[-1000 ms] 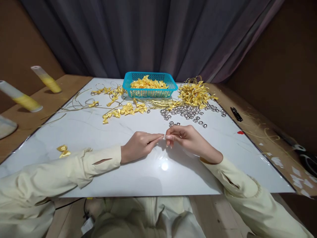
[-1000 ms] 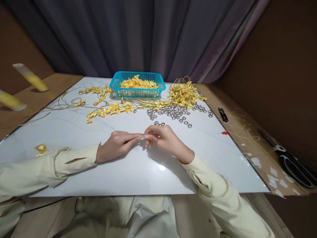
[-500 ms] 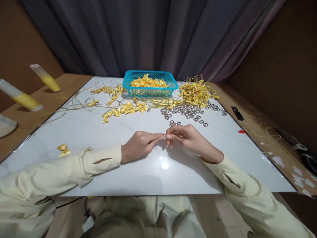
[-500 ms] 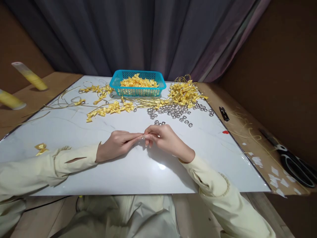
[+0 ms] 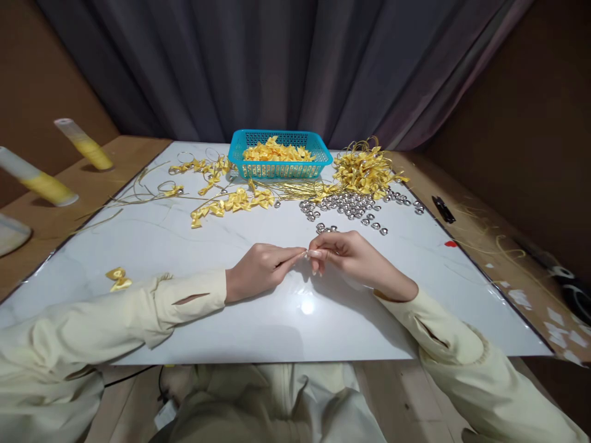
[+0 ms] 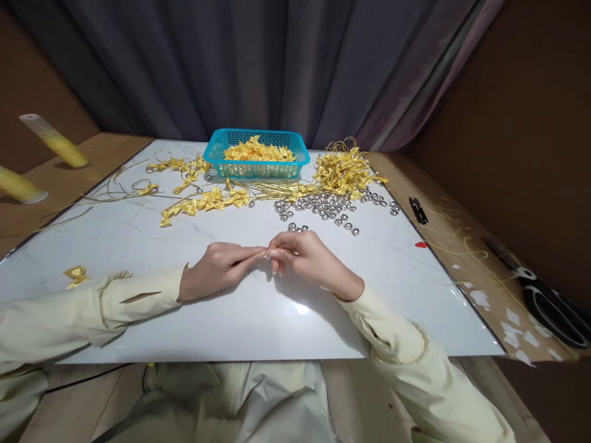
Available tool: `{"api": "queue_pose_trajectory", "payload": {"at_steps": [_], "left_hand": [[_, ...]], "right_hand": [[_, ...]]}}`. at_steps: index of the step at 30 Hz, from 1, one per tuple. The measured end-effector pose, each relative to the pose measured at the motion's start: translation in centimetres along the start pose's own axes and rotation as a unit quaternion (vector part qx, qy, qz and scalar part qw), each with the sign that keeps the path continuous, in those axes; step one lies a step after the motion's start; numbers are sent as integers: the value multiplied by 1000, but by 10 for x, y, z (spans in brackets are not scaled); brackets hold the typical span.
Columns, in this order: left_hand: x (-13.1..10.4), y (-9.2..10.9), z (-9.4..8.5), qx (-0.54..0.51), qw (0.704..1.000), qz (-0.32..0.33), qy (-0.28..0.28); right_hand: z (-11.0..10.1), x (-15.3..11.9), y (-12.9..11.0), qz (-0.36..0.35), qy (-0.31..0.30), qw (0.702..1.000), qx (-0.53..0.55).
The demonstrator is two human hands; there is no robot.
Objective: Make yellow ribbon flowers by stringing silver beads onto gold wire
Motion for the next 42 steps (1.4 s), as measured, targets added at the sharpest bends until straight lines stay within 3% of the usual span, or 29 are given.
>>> {"api": "queue_pose_trajectory", "payload": {"at_steps": [42], "left_hand": [[0, 0, -1, -13, 1000, 2, -11]], "right_hand": [[0, 0, -1, 21, -9, 1000, 19]]}}
Point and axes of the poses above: each hand's wrist, its own x-axis towards the middle knuckle, its own z-axis out of the palm, y = z × x, the point moved 2 cm from there along x, towards the middle knuckle, and after that the axes turned 2 degrees about -y, right-handed, at the moved point
